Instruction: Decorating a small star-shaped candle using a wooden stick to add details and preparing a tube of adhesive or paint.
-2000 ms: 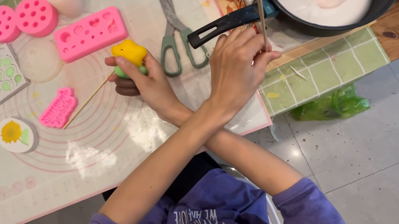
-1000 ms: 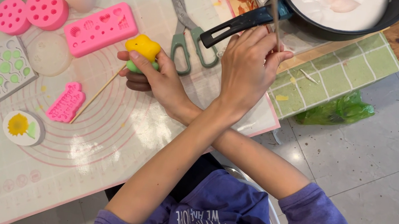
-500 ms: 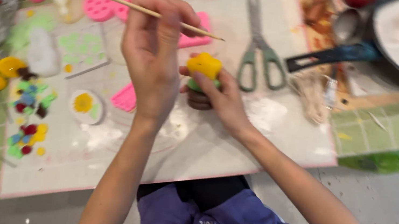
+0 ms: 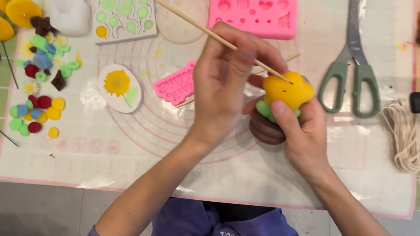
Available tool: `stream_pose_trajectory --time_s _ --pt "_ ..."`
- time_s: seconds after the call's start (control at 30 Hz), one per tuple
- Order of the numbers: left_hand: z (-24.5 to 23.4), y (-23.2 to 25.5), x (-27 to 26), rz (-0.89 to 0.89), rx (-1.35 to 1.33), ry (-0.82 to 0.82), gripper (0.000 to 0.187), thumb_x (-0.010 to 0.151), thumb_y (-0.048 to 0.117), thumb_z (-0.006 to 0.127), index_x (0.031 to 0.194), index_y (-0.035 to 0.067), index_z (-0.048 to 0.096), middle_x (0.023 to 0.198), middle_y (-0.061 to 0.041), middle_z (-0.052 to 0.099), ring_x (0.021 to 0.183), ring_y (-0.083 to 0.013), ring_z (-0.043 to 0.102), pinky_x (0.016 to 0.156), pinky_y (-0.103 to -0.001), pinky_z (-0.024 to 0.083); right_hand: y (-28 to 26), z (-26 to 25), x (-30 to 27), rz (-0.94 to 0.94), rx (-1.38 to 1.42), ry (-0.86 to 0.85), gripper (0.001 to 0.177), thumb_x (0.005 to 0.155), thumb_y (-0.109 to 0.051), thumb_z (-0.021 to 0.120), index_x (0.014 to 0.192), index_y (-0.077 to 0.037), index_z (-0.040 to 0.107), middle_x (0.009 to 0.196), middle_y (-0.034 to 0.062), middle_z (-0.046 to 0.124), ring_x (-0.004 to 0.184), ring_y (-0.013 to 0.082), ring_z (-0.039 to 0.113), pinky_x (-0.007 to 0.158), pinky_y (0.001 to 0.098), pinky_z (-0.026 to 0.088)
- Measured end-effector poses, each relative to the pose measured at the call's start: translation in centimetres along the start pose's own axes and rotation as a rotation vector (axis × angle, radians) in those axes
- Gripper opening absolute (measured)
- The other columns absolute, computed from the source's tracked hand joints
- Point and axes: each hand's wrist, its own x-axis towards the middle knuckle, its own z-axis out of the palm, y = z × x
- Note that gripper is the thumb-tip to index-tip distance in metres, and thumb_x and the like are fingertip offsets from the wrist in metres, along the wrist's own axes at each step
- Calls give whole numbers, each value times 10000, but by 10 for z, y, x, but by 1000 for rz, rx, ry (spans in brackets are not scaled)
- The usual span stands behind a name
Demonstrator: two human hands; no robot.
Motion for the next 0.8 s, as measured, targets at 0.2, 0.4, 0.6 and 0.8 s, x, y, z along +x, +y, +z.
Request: stream_pose_trajectory --time_s 0.2,0.4,0.6,0.8 --pt "4 -9 -13 9 -24 -9 229 1212 243 556 1142 37 482 1045 -113 679 951 -126 675 898 -267 575 10 -6 -6 -67 -87 37 314 1149 -146 558 1432 -33 480 1173 40 604 982 66 569 838 225 498" --pt "4 -8 -14 32 117 -29 223 1205 219 559 1118 31 480 1074 -111 676 970 -117 658 928 -249 543 5 0 -2 -49 -173 97 346 1110 -140 549 1430 -35 472 1246 28 613 1062 61 577 903 221 499" --pt "4 -10 -15 59 193 -21 212 1193 203 567 1102 31 484 1063 -102 684 965 -113 669 932 -242 544 3 2 1 -60 -244 101 324 1117 -127 547 1419 -30 484 1246 18 608 1087 54 574 918 216 497" --pt "4 -13 -13 112 326 -28 195 1180 165 574 1075 23 493 1042 -98 689 921 -114 662 888 -226 542 7 1 4 -36 -219 144 312 1114 -135 552 1402 -35 486 1181 5 610 1022 43 579 845 202 514"
